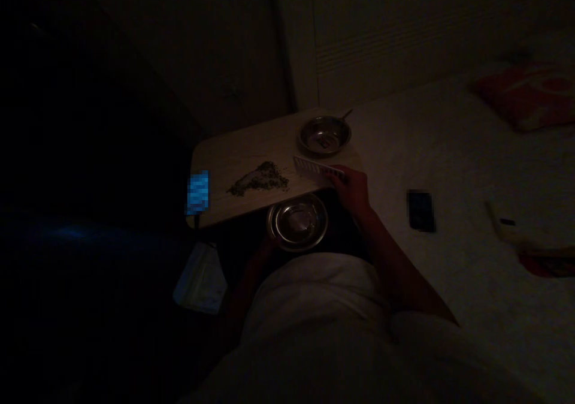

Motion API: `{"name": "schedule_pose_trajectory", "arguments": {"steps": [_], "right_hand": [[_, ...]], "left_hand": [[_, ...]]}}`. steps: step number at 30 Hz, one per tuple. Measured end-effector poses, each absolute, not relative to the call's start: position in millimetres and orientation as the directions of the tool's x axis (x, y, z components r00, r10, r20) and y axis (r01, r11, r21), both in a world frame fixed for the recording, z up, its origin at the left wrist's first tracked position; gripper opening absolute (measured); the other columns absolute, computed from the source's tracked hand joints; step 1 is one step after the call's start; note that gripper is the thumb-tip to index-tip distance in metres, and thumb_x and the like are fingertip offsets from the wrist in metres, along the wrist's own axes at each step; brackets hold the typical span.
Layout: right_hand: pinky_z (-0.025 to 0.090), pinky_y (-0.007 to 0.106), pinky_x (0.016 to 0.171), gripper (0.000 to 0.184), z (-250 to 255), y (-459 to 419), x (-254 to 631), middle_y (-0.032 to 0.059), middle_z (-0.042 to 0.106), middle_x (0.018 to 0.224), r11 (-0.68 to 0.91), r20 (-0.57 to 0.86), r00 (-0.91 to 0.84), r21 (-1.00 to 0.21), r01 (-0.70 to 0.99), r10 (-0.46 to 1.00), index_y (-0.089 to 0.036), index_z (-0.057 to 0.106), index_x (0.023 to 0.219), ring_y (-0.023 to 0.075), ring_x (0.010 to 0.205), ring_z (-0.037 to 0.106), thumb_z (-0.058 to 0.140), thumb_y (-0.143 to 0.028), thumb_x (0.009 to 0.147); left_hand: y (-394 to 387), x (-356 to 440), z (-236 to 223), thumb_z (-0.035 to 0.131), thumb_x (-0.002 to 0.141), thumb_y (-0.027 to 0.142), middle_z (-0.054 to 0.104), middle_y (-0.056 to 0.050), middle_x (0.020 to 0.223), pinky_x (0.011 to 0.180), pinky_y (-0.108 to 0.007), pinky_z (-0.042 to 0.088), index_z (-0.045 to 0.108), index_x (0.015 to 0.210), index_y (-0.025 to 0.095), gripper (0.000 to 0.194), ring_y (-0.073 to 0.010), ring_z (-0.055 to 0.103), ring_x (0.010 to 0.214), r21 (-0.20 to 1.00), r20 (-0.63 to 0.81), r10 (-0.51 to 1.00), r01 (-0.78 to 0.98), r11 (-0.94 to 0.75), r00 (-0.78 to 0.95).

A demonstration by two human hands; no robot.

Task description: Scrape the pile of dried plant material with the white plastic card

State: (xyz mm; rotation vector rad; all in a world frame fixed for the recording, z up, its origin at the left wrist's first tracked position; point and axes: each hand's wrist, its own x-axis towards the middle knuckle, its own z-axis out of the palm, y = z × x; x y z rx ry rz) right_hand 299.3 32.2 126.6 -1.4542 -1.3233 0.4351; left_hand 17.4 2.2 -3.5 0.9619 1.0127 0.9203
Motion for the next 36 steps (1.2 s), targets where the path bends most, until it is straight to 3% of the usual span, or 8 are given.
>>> {"name": "schedule_pose_trajectory", "arguments": {"steps": [5,10,21,25,31,36], "right_hand": [[0.052,0.032,0.077,0.027,127.1,29.2,298.7,0.0034,0.076,0.094,0.204,0.362,0.285,-0.863,0.463,0.887,-0.02,0.075,0.096,0.0216,0.084,0.069,0.065,-0.039,0.08],[0.052,0.032,0.074,0.025,126.4,29.0,301.6,0.0033,0.076,0.09,0.19,0.379,0.322,-0.851,0.489,0.868,-0.02,0.076,0.094,0.0213,0.081,0.069,0.066,-0.038,0.079],[0.053,0.034,0.079,0.023,124.0,30.4,308.5,0.0022,0.076,0.093,0.214,0.38,0.25,-0.835,0.507,0.89,-0.022,0.076,0.094,0.0225,0.085,0.07,0.065,-0.037,0.08],[0.053,0.035,0.08,0.022,122.6,29.2,312.9,0.0024,0.076,0.093,0.219,0.38,0.229,-0.828,0.516,0.896,-0.022,0.076,0.094,0.0229,0.086,0.07,0.066,-0.036,0.08],[0.054,0.034,0.082,0.022,122.6,29.9,315.3,0.0035,0.076,0.094,0.263,0.393,0.17,-0.823,0.503,0.904,-0.021,0.076,0.095,0.023,0.088,0.071,0.066,-0.033,0.081],[0.053,0.033,0.085,0.02,122.0,33.1,313.0,0.0042,0.076,0.097,0.318,0.413,0.106,-0.819,0.477,0.905,-0.021,0.076,0.096,0.0221,0.092,0.07,0.064,-0.031,0.083]], "left_hand": [[3.1,19.2,0.8,0.087,0.051,0.046,0.054,-0.018,0.138,0.112,-0.049,0.028,0.061,0.122,0.015,0.081,-0.0374,0.039,0.136,0.943,-0.246,0.93,-0.153,0.294,0.272],[3.7,16.9,-5.5,0.086,0.054,0.045,0.051,-0.014,0.142,0.113,-0.048,0.027,0.061,0.125,0.019,0.079,-0.0358,0.037,0.138,0.952,-0.174,0.927,-0.183,0.245,0.332],[7.3,15.1,-14.4,0.087,0.049,0.048,0.058,-0.015,0.136,0.112,-0.051,0.028,0.063,0.12,0.018,0.081,-0.0385,0.04,0.135,0.947,-0.228,0.925,-0.15,0.283,0.303],[7.8,14.1,-17.9,0.084,0.056,0.05,0.052,-0.016,0.142,0.113,-0.051,0.026,0.058,0.129,0.017,0.084,-0.0371,0.037,0.137,0.963,-0.158,0.925,-0.154,0.222,0.345],[9.0,14.6,-20.3,0.082,0.052,0.059,0.042,-0.019,0.149,0.113,-0.053,0.025,0.049,0.137,0.015,0.101,-0.0397,0.03,0.14,0.967,-0.189,0.919,-0.095,0.235,0.345],[8.0,13.8,-17.5,0.077,0.061,0.062,0.038,-0.018,0.151,0.115,-0.053,0.022,0.042,0.143,0.017,0.099,-0.0378,0.028,0.141,0.983,-0.116,0.911,-0.086,0.162,0.396]]}}
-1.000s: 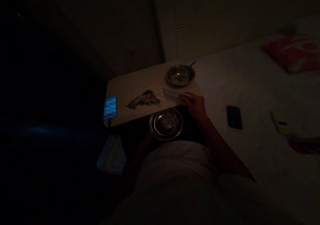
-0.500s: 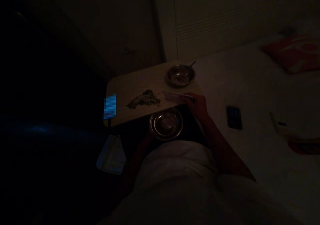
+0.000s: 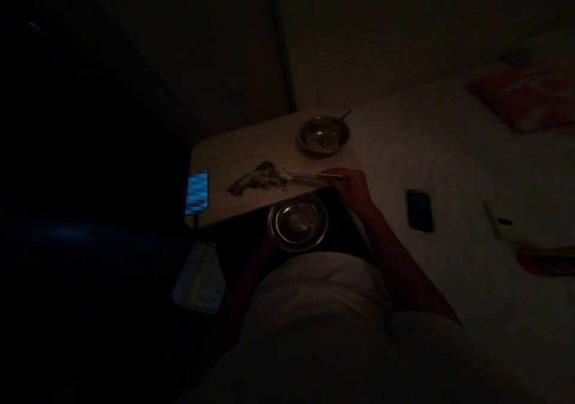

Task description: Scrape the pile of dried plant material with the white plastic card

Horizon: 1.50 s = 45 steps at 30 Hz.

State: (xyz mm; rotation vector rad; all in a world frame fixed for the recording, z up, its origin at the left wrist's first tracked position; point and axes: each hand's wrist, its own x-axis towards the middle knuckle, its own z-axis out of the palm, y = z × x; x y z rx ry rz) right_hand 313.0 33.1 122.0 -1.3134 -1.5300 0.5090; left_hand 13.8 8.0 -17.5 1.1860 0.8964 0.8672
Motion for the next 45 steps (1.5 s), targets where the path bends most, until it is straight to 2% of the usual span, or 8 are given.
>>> {"name": "schedule_pose_trajectory", "arguments": {"steps": [5,12,16,23,34,36,41,45], "right_hand": [[0.052,0.034,0.087,0.02,124.0,31.7,314.2,0.004,0.075,0.099,0.36,0.415,0.014,-0.805,0.472,0.91,-0.023,0.076,0.098,0.0211,0.093,0.07,0.061,-0.031,0.085],[0.053,0.034,0.086,0.02,124.9,28.6,317.6,0.0041,0.076,0.097,0.341,0.421,0.063,-0.805,0.485,0.905,-0.021,0.076,0.096,0.0218,0.092,0.07,0.063,-0.032,0.084],[0.053,0.036,0.086,0.021,121.2,31.6,316.8,0.0043,0.075,0.098,0.327,0.431,0.109,-0.806,0.493,0.896,-0.022,0.076,0.097,0.0224,0.093,0.07,0.062,-0.032,0.084],[0.052,0.035,0.088,0.021,120.2,29.3,316.1,0.0049,0.075,0.1,0.335,0.401,0.04,-0.812,0.478,0.915,-0.022,0.075,0.098,0.0217,0.095,0.069,0.061,-0.031,0.085],[0.053,0.032,0.08,0.023,133.5,14.3,324.2,0.0047,0.076,0.092,0.279,0.32,0.0,-0.828,0.486,0.948,-0.021,0.076,0.091,0.0218,0.085,0.07,0.066,-0.038,0.081],[0.053,0.031,0.074,0.025,133.9,14.1,324.4,0.0045,0.076,0.09,0.242,0.304,0.056,-0.844,0.478,0.951,-0.019,0.076,0.091,0.0212,0.081,0.07,0.067,-0.04,0.079],[0.05,0.028,0.063,0.028,132.3,21.1,318.4,0.0032,0.073,0.075,0.138,0.344,0.328,-0.846,0.516,0.88,-0.015,0.075,0.085,0.0189,0.069,0.065,0.068,-0.041,0.076],[0.05,0.029,0.062,0.029,127.4,28.0,311.3,0.0038,0.073,0.076,0.127,0.337,0.378,-0.867,0.482,0.862,-0.015,0.075,0.084,0.02,0.069,0.065,0.068,-0.041,0.075]], "left_hand": [[7.2,12.9,-16.2,0.078,0.06,0.061,0.042,-0.015,0.15,0.115,-0.053,0.021,0.047,0.14,0.019,0.095,-0.0384,0.026,0.142,0.981,-0.147,0.917,-0.063,0.183,0.371],[7.2,13.9,-15.7,0.08,0.057,0.059,0.048,-0.015,0.145,0.114,-0.055,0.022,0.05,0.137,0.019,0.094,-0.0402,0.029,0.14,0.972,-0.174,0.915,-0.087,0.22,0.365],[6.5,14.7,-12.6,0.079,0.058,0.061,0.047,-0.016,0.145,0.113,-0.056,0.023,0.049,0.138,0.018,0.096,-0.0407,0.029,0.14,0.971,-0.18,0.911,-0.082,0.225,0.372],[2.3,14.8,-5.6,0.077,0.06,0.062,0.045,-0.017,0.147,0.113,-0.055,0.024,0.049,0.138,0.017,0.094,-0.0397,0.033,0.139,0.972,-0.183,0.913,-0.074,0.225,0.366],[6.9,10.6,-21.6,0.077,0.061,0.06,0.042,-0.016,0.149,0.114,-0.056,0.021,0.047,0.139,0.018,0.094,-0.0391,0.028,0.141,0.979,-0.18,0.917,-0.03,0.203,0.356],[6.9,10.4,-21.5,0.076,0.063,0.06,0.042,-0.017,0.149,0.114,-0.055,0.022,0.047,0.139,0.018,0.092,-0.0388,0.029,0.141,0.977,-0.188,0.912,-0.025,0.211,0.365],[6.1,12.2,-16.4,0.075,0.062,0.062,0.039,-0.021,0.15,0.114,-0.051,0.024,0.043,0.141,0.013,0.099,-0.0383,0.031,0.14,0.978,-0.183,0.911,-0.029,0.208,0.369],[6.8,13.9,-15.0,0.076,0.059,0.065,0.04,-0.022,0.149,0.113,-0.052,0.025,0.044,0.14,0.011,0.102,-0.039,0.032,0.139,0.976,-0.183,0.911,-0.043,0.213,0.37]]}}
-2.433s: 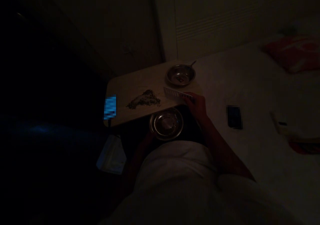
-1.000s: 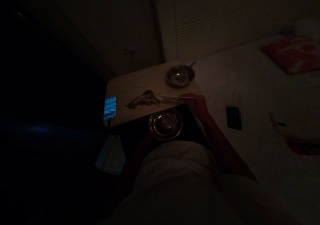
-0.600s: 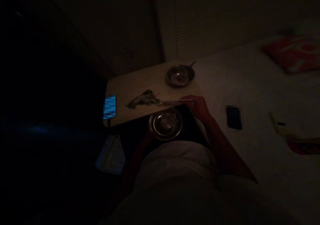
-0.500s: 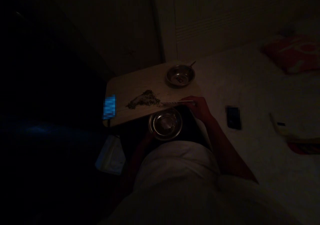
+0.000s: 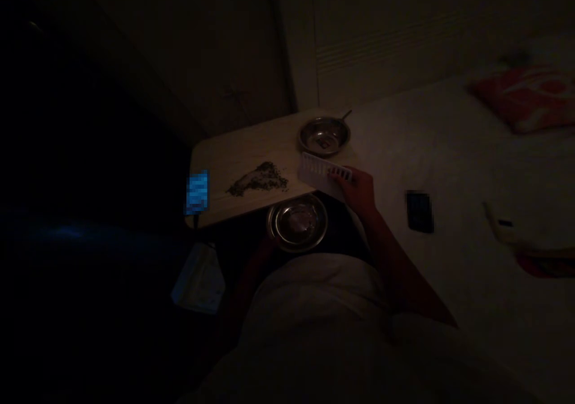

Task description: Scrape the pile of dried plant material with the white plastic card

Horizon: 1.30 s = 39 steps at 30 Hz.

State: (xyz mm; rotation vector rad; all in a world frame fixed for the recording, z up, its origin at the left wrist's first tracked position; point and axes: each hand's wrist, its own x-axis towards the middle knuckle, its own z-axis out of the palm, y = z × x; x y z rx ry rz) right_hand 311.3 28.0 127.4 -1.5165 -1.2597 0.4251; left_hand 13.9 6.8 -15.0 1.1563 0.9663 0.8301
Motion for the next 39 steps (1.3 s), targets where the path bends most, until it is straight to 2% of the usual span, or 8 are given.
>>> {"name": "schedule_pose_trajectory", "arguments": {"steps": [6,13,18,24,27,33,39], "right_hand": [[0.05,0.029,0.06,0.028,124.0,34.6,306.0,0.0042,0.073,0.075,0.092,0.349,0.477,-0.871,0.482,0.807,-0.015,0.075,0.083,0.0203,0.068,0.065,0.067,-0.041,0.074],[0.05,0.03,0.064,0.029,126.9,43.2,300.7,0.0054,0.074,0.08,0.102,0.372,0.496,-0.866,0.489,0.785,-0.014,0.075,0.088,0.0212,0.072,0.066,0.068,-0.039,0.076],[0.051,0.031,0.067,0.029,122.9,46.9,301.6,0.0053,0.075,0.082,0.124,0.382,0.455,-0.857,0.5,0.804,-0.014,0.075,0.091,0.0223,0.074,0.067,0.068,-0.038,0.076],[0.05,0.03,0.064,0.028,128.7,44.3,304.0,0.0042,0.075,0.08,0.15,0.405,0.411,-0.837,0.527,0.816,-0.016,0.076,0.09,0.0211,0.072,0.067,0.066,-0.038,0.077],[0.05,0.03,0.065,0.028,132.3,45.4,305.4,0.0042,0.075,0.08,0.147,0.415,0.386,-0.814,0.562,0.824,-0.015,0.076,0.091,0.021,0.072,0.067,0.066,-0.037,0.077],[0.049,0.031,0.064,0.031,129.8,50.9,311.0,0.0055,0.075,0.078,0.154,0.405,0.325,-0.795,0.586,0.855,-0.014,0.076,0.092,0.0212,0.069,0.066,0.065,-0.039,0.078],[0.049,0.03,0.064,0.029,135.6,45.9,313.9,0.0043,0.075,0.081,0.169,0.391,0.286,-0.799,0.577,0.875,-0.015,0.076,0.093,0.0216,0.072,0.067,0.066,-0.038,0.078]], "left_hand": [[7.2,15.9,-8.2,0.079,0.058,0.061,0.042,-0.017,0.149,0.115,-0.052,0.022,0.045,0.14,0.018,0.099,-0.0372,0.031,0.14,0.974,-0.167,0.909,-0.079,0.212,0.381],[6.1,15.6,-8.0,0.079,0.058,0.061,0.04,-0.018,0.15,0.115,-0.053,0.022,0.044,0.141,0.017,0.1,-0.0375,0.029,0.141,0.97,-0.186,0.909,-0.079,0.231,0.374],[6.8,14.7,-12.4,0.079,0.056,0.062,0.041,-0.018,0.15,0.115,-0.054,0.021,0.044,0.141,0.017,0.102,-0.0387,0.029,0.141,0.972,-0.17,0.913,-0.088,0.217,0.372],[8.5,15.3,-15.2,0.08,0.056,0.06,0.046,-0.015,0.146,0.115,-0.056,0.02,0.045,0.141,0.02,0.1,-0.04,0.028,0.141,0.97,-0.175,0.912,-0.093,0.224,0.372],[9.0,15.5,-17.2,0.079,0.057,0.06,0.044,-0.015,0.148,0.114,-0.055,0.022,0.043,0.142,0.02,0.1,-0.0388,0.028,0.141,0.973,-0.143,0.911,-0.111,0.2,0.387],[7.3,15.5,-13.8,0.08,0.055,0.061,0.042,-0.018,0.149,0.114,-0.055,0.023,0.046,0.139,0.017,0.101,-0.0391,0.032,0.139,0.967,-0.193,0.912,-0.089,0.24,0.363],[5.4,15.1,-7.8,0.079,0.057,0.06,0.045,-0.016,0.147,0.114,-0.055,0.022,0.046,0.14,0.019,0.098,-0.0391,0.028,0.141,0.968,-0.188,0.912,-0.086,0.234,0.364]]}}
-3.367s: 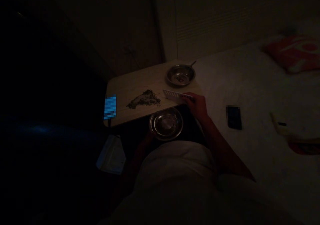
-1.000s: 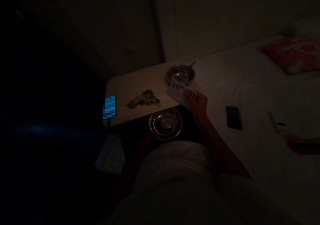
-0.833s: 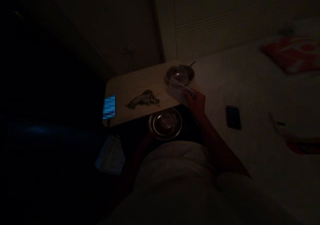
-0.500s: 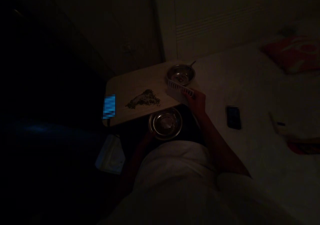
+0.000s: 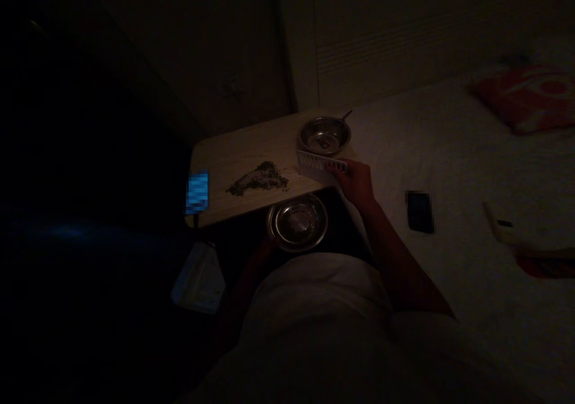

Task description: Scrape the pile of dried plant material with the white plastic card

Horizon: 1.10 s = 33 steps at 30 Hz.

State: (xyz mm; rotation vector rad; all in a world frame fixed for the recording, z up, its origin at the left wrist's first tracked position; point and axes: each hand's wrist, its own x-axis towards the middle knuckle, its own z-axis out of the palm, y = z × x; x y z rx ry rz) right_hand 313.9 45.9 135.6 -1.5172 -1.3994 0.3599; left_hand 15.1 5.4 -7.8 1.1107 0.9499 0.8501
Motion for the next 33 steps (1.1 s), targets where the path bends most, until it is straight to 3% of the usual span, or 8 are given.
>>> {"name": "schedule_pose_trajectory", "arguments": {"steps": [7,12,23,33], "right_hand": [[0.049,0.03,0.067,0.026,137.2,46.9,313.3,0.005,0.075,0.084,0.192,0.406,0.261,-0.79,0.582,0.876,-0.015,0.076,0.092,0.0218,0.074,0.067,0.067,-0.036,0.079],[0.049,0.031,0.065,0.027,136.1,48.3,313.6,0.0046,0.074,0.077,0.179,0.401,0.245,-0.769,0.613,0.883,-0.015,0.077,0.089,0.0213,0.07,0.066,0.067,-0.038,0.079],[0.052,0.033,0.069,0.029,139.5,41.0,315.6,0.0047,0.076,0.087,0.214,0.375,0.178,-0.792,0.572,0.91,-0.017,0.076,0.095,0.0235,0.077,0.069,0.067,-0.039,0.079],[0.052,0.031,0.07,0.029,148.9,36.1,312.6,0.0044,0.076,0.089,0.233,0.363,0.103,-0.765,0.6,0.926,-0.017,0.076,0.096,0.0236,0.08,0.07,0.066,-0.04,0.08]], "left_hand": [[6.3,14.6,-14.0,0.078,0.06,0.06,0.045,-0.017,0.147,0.114,-0.054,0.023,0.047,0.138,0.017,0.094,-0.0383,0.035,0.138,0.97,-0.183,0.91,-0.083,0.229,0.372],[5.8,13.5,-14.3,0.081,0.058,0.057,0.046,-0.017,0.146,0.114,-0.055,0.022,0.049,0.138,0.017,0.095,-0.0397,0.031,0.14,0.963,-0.215,0.911,-0.078,0.257,0.351],[8.5,12.4,-22.0,0.078,0.061,0.059,0.04,-0.018,0.15,0.114,-0.053,0.023,0.043,0.141,0.016,0.097,-0.0378,0.03,0.14,0.981,-0.141,0.913,-0.073,0.182,0.382],[7.3,13.3,-13.9,0.08,0.058,0.059,0.044,-0.015,0.149,0.115,-0.054,0.02,0.045,0.141,0.019,0.098,-0.0384,0.03,0.141,0.968,-0.191,0.907,-0.08,0.237,0.374]]}}
